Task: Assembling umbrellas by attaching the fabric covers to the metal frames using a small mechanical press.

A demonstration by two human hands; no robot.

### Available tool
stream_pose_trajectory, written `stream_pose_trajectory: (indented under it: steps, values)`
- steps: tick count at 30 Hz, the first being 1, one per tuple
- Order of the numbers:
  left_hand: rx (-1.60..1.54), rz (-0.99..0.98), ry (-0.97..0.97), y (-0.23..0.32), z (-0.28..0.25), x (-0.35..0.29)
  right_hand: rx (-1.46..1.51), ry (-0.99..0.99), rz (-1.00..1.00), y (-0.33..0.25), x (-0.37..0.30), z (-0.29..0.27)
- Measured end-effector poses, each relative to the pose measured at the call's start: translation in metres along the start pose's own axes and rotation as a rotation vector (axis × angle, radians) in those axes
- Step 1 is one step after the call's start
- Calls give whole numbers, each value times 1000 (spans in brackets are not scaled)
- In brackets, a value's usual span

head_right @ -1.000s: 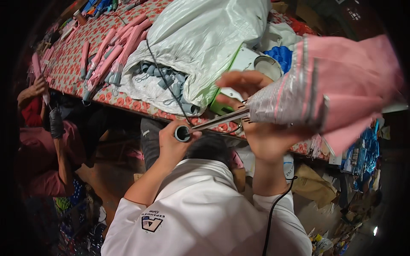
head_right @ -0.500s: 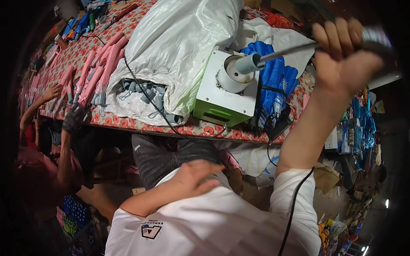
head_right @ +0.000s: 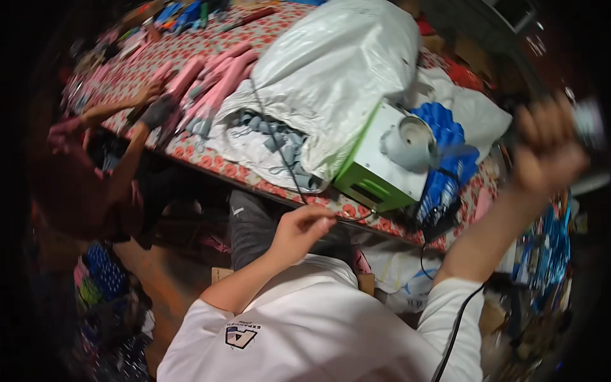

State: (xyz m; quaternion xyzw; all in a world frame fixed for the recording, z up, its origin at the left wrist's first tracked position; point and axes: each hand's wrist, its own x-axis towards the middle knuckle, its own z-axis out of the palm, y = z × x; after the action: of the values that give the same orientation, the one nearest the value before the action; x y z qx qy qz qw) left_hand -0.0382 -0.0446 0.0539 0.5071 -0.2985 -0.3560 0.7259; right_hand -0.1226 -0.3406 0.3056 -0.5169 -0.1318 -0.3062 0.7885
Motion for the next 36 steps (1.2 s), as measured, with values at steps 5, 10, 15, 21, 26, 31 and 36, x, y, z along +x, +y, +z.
stream_pose_trajectory:
  steps: [5, 10, 15, 21, 26, 31, 36]
  values:
    - [-762, -223, 99, 17, -12, -5, 610, -130, 64, 69, -56, 60]
    - [174, 224, 212, -8, -26, -10, 599, 57, 188, 128, -64, 27]
    - [660, 312, 170, -15, -28, -15, 316, 67, 154, 164, -74, 26]
    - [374, -227, -25, -12, -31, -26, 120, 282, 207, 149, -51, 59]
    - [90, -243, 123, -5, -30, -30, -448, -80, 514, 255, -129, 57]
    - [-316, -275, 292, -14, -46, -31, -564, -395, 773, 278, -151, 77]
    - [-67, -434, 619, 1, -129, 0, -576, -261, 872, 267, -169, 63]
